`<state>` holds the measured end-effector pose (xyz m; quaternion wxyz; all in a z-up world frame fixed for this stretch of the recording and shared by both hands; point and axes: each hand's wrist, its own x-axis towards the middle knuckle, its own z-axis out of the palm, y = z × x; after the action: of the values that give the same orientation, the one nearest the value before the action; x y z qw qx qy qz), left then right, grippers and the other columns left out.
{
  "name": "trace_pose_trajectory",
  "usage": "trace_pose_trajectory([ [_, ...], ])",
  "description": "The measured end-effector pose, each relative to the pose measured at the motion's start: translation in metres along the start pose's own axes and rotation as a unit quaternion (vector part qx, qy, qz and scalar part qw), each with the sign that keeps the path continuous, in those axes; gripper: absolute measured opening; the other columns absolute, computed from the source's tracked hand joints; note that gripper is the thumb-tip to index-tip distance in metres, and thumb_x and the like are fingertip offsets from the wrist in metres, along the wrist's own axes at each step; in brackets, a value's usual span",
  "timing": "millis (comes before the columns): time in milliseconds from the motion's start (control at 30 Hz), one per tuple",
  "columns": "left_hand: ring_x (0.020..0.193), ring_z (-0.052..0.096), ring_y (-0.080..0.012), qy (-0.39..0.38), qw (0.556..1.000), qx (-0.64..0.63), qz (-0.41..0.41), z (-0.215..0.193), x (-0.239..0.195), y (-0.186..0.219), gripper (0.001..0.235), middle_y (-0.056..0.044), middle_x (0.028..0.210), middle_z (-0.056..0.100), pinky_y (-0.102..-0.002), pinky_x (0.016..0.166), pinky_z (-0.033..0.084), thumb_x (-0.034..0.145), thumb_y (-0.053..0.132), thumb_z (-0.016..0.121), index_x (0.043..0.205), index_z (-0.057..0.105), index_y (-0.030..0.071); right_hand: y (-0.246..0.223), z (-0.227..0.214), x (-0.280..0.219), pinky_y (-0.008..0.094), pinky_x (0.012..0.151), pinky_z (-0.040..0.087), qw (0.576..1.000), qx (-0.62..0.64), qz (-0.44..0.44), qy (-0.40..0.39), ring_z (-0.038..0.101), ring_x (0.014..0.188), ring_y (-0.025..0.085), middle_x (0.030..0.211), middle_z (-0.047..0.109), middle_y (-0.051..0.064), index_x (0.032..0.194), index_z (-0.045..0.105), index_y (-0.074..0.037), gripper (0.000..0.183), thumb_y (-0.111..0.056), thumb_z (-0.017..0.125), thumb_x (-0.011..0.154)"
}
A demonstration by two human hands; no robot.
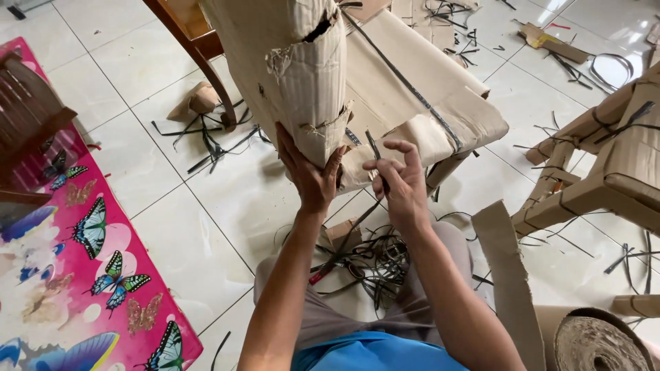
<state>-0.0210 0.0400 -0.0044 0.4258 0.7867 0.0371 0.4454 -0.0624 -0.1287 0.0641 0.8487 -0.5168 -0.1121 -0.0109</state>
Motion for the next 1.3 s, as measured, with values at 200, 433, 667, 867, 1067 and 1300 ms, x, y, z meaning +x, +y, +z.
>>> trace_pose_trajectory([
  [200, 0.146, 0.035, -0.0522, -0.004, 0.999, -0.006, -0.036, -0.012, 0.003, 0.023, 0.123, -0.03, 0.16, 0.028, -0.062, 0.12, 0.027, 0.08, 0.055, 0.086, 0.164, 0.016, 0.0, 0.018, 0.045, 0.025, 0.019, 0.064, 0.057, 0.993, -0.071, -0.058, 0.079, 0.067, 0.087, 0.014, 0.118, 0.069, 0.019, 0.125, 0.06, 0.001, 0.023, -0.004, 0.055, 0.103],
  [433, 0.139, 0.05, -0.0417, 0.008, 0.997, 0.035, -0.064, -0.02, 0.007, 0.02, 0.126, -0.021, 0.158, 0.038, -0.053, 0.115, 0.043, 0.069, 0.058, 0.092, 0.164, 0.024, 0.009, 0.043, 0.06, 0.036, 0.046, 0.093, 0.052, 0.898, -0.435, -0.019, 0.056, 0.063, 0.108, 0.032, 0.112, 0.066, 0.013, 0.148, 0.05, -0.013, 0.094, -0.052, 0.09, 0.073],
  [667, 0.145, 0.041, -0.0476, -0.016, 0.995, -0.05, -0.086, -0.055, 0.002, 0.046, 0.101, -0.022, 0.16, 0.035, -0.064, 0.115, 0.039, 0.083, 0.035, 0.084, 0.163, 0.029, 0.011, 0.049, 0.063, 0.042, 0.051, 0.088, 0.055, 0.873, -0.467, -0.132, 0.052, 0.064, 0.101, 0.038, 0.101, 0.065, 0.014, 0.123, 0.061, -0.01, 0.064, -0.04, 0.088, 0.072],
  [867, 0.136, 0.05, -0.0408, 0.082, 0.993, -0.082, 0.007, -0.065, -0.023, 0.049, 0.062, -0.019, 0.145, 0.049, -0.054, 0.113, 0.04, 0.09, 0.013, 0.062, 0.15, 0.049, 0.005, 0.055, 0.065, 0.042, 0.046, 0.078, 0.06, 0.875, -0.468, -0.093, 0.079, 0.07, 0.09, 0.035, 0.091, 0.068, 0.01, 0.105, 0.064, -0.014, 0.057, -0.048, 0.089, 0.068],
  [1067, 0.106, 0.071, -0.033, 0.063, 0.982, -0.171, -0.049, -0.056, -0.036, 0.069, 0.032, -0.013, 0.114, 0.066, -0.045, 0.089, 0.058, 0.099, 0.007, 0.062, 0.131, 0.058, 0.004, 0.03, 0.077, 0.038, 0.041, 0.078, 0.063, 0.894, -0.436, -0.07, 0.075, 0.069, 0.093, 0.036, 0.089, 0.064, 0.015, 0.101, 0.061, -0.007, 0.054, -0.039, 0.089, 0.068],
  [1300, 0.093, 0.076, -0.0369, -0.041, 0.978, -0.152, -0.136, -0.064, -0.025, 0.076, 0.021, -0.017, 0.1, 0.073, -0.048, 0.08, 0.062, 0.1, 0.007, 0.059, 0.12, 0.063, 0.002, 0.022, 0.08, 0.034, 0.053, 0.083, 0.061, 0.896, -0.442, -0.017, 0.039, 0.067, 0.095, 0.04, 0.09, 0.064, 0.018, 0.103, 0.059, -0.005, 0.061, -0.048, 0.086, 0.07],
])
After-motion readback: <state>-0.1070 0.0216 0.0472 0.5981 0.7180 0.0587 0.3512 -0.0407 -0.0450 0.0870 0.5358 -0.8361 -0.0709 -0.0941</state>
